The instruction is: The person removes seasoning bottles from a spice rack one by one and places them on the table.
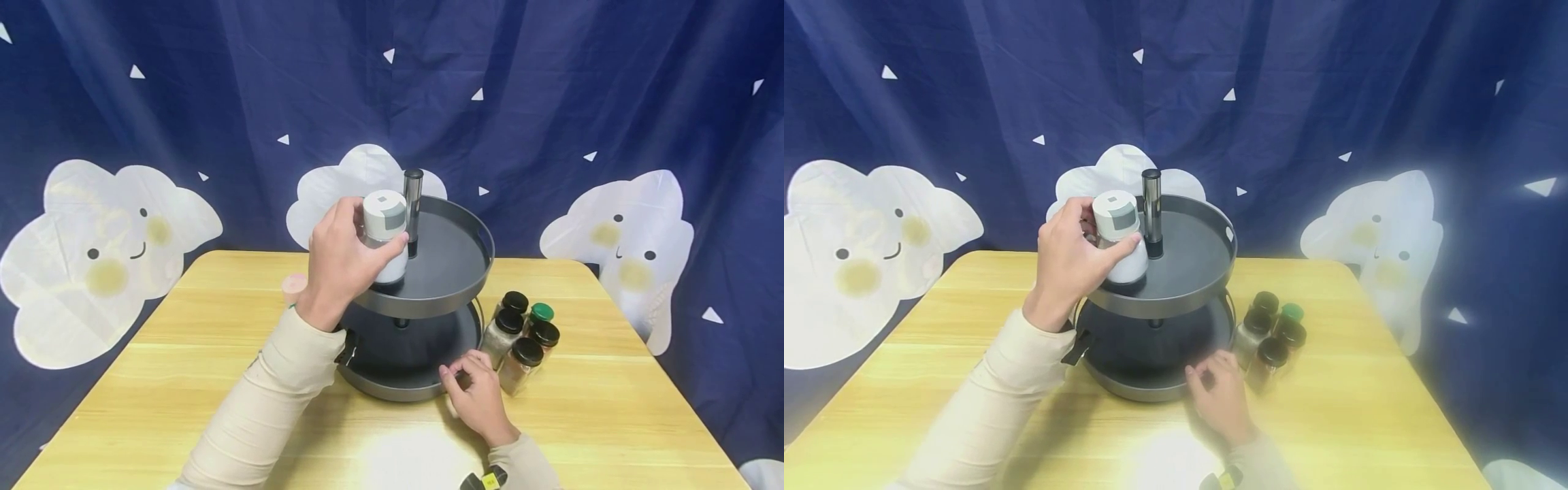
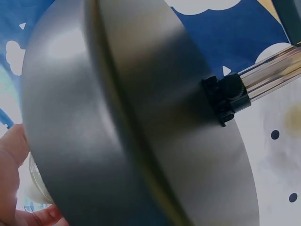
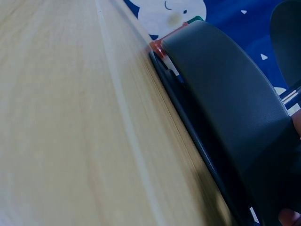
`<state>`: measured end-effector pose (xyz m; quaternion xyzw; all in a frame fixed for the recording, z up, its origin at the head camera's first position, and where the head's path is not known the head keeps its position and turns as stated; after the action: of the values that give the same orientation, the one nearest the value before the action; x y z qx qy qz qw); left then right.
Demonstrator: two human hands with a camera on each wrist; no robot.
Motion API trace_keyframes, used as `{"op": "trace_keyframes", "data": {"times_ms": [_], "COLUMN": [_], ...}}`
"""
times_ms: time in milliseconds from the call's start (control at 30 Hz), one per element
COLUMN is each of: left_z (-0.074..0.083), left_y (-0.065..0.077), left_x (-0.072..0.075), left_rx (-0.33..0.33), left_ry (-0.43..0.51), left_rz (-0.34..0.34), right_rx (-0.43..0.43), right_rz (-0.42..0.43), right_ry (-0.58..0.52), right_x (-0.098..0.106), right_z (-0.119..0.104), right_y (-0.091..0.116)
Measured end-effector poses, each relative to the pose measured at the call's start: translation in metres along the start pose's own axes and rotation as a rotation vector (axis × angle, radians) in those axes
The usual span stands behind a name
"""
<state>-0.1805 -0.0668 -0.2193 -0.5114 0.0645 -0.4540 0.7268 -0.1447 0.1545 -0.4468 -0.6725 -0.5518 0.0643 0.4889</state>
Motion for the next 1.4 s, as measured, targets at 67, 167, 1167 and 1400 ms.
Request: {"op": "trace_keyframes", "data": {"times_ms": [67, 167, 1167, 1400], "left_z": [0.001, 0.002, 0.006, 0.005], "left_y": [-0.001, -0.002, -0.016, -0.016], "left_x": [0.001, 0.003, 0.027, 0.031], "left_rx": [-0.003, -0.004, -0.105, -0.045], "left_ry": [0.003, 0.000, -0.047, -0.048], "left_rz": [0.001, 0.004, 0.071, 0.046], "right_rx": [0.002, 0.006, 0.000, 0.002], "right_rz": [0.001, 0.003, 0.002, 0.005], "right_ry": [-0.003, -0.003, -0.002, 0.002], "right_x": [0.001, 0.001, 0.000, -0.001], "right_z": [-0.001, -0.002, 0.002, 0.002], "right_y": [0.000, 0.000, 0.001, 0.002]}}
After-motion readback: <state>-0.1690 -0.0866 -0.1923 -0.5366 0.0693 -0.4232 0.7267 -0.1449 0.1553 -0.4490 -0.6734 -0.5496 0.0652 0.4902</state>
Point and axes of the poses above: each hand's wrist, its own y-axis away from the middle knuckle, its own x-axis out of the back of the hand, z = x × y, the point moved 2 cm from there along -y, towards the middle knuckle, and after that the axes turned 2 degrees about y, right-handed, at the moved point
